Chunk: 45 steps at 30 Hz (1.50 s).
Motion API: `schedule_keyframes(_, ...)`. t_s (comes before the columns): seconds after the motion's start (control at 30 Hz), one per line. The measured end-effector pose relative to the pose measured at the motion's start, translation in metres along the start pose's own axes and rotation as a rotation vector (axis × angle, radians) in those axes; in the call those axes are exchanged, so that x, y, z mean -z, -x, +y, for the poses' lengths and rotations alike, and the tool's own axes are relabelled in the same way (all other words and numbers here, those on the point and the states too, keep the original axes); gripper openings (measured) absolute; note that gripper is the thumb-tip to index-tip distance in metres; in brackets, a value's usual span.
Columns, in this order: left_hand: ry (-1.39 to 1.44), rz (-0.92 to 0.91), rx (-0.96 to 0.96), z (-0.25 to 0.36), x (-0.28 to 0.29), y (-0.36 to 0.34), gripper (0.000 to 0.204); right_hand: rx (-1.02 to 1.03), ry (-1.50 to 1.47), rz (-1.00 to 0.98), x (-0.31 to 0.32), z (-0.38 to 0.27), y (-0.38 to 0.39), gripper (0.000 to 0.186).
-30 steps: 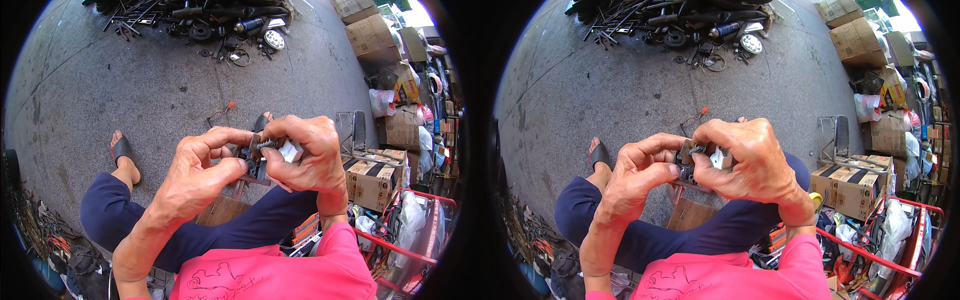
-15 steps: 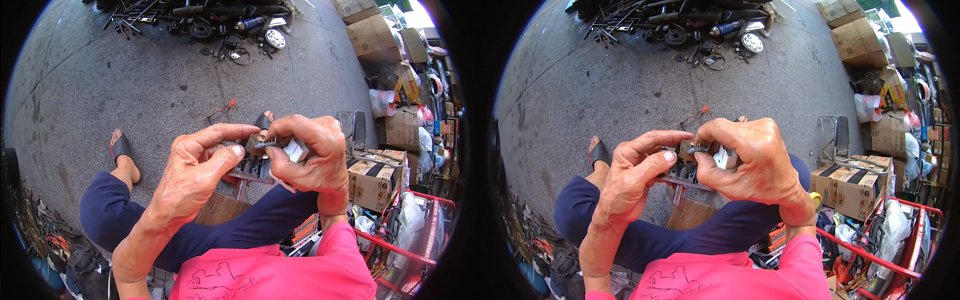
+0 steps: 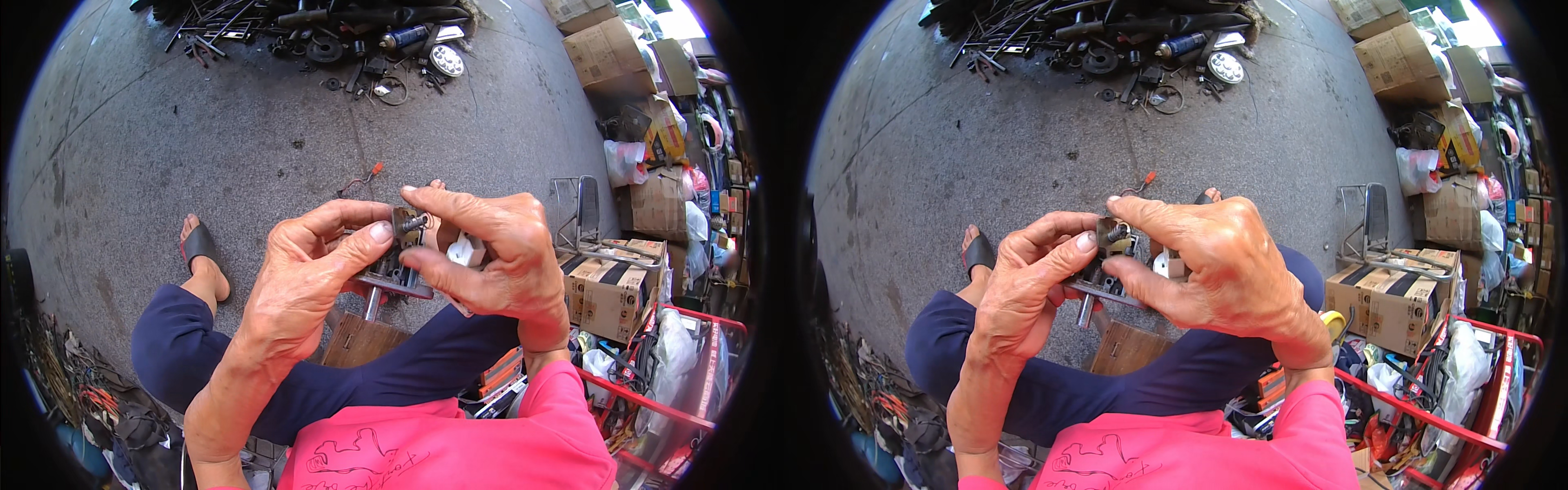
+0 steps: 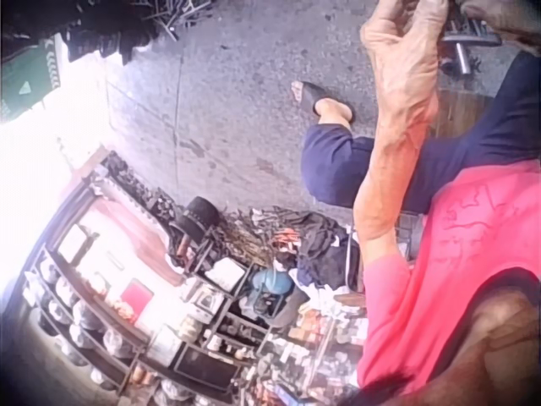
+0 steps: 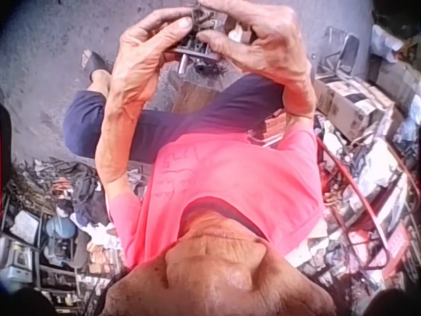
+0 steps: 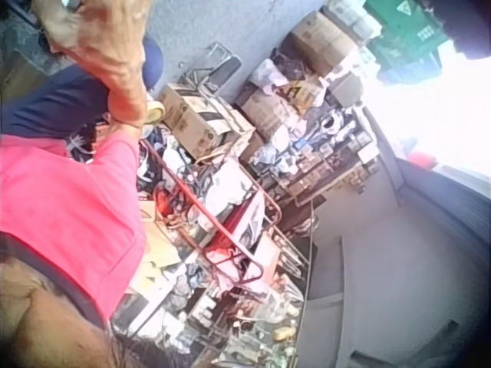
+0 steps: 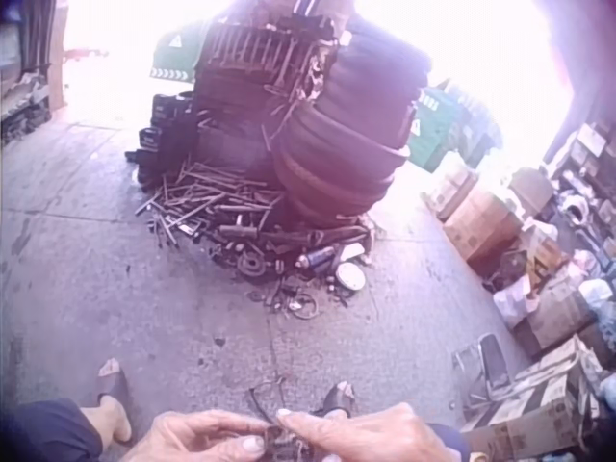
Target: The person disassembles a small electrical component, removes a white plastic part, and uses a screwdriver to adjust internal parts. They then reassemble the component by inserting the white part and securing it with a screw.
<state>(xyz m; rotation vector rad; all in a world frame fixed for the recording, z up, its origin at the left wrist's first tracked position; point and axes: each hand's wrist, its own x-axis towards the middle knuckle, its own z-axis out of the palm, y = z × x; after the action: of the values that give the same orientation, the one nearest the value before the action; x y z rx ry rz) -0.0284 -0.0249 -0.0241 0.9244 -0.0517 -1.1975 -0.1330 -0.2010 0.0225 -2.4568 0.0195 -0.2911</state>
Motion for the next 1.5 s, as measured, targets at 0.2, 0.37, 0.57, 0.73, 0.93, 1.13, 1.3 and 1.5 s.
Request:
schedule_keyframes(0.2, -0.044, 0.018, -0.030, -0.001, -0.004, 0.000, 0.026, -0.046, 0.070, -0.094, 0.002, -0.009, 0.000, 0.044)
schedule_keyframes(0.37, -0.065, 0.005, -0.035, 0.002, -0.006, 0.000, 0.023, -0.003, 0.111, -0.055, 0.000, -0.008, -0.002, 0.039)
schedule_keyframes(0.57, -0.120, 0.021, -0.110, 0.006, -0.008, 0.003, 0.034, -0.013, 0.146, -0.033, 0.002, -0.010, -0.005, 0.034)
schedule_keyframes(0.73, -0.104, 0.023, -0.154, 0.007, -0.008, 0.005, 0.044, 0.026, 0.152, -0.005, 0.001, -0.010, -0.006, 0.032)
schedule_keyframes(0.93, -0.055, 0.035, -0.114, 0.012, -0.010, 0.008, 0.048, 0.017, 0.169, 0.004, 0.004, -0.012, -0.006, 0.029)
schedule_keyframes(1.13, -0.115, 0.050, -0.133, 0.011, -0.011, 0.007, 0.051, 0.023, 0.219, -0.006, 0.007, -0.014, -0.006, 0.029)
schedule_keyframes(1.3, -0.059, 0.030, -0.118, 0.011, -0.010, 0.007, 0.046, 0.057, 0.216, 0.027, 0.009, -0.010, -0.004, 0.030)
schedule_keyframes(1.5, -0.169, 0.034, -0.149, 0.011, -0.009, 0.005, 0.049, 0.085, 0.144, 0.083, 0.010, -0.007, -0.005, 0.032)
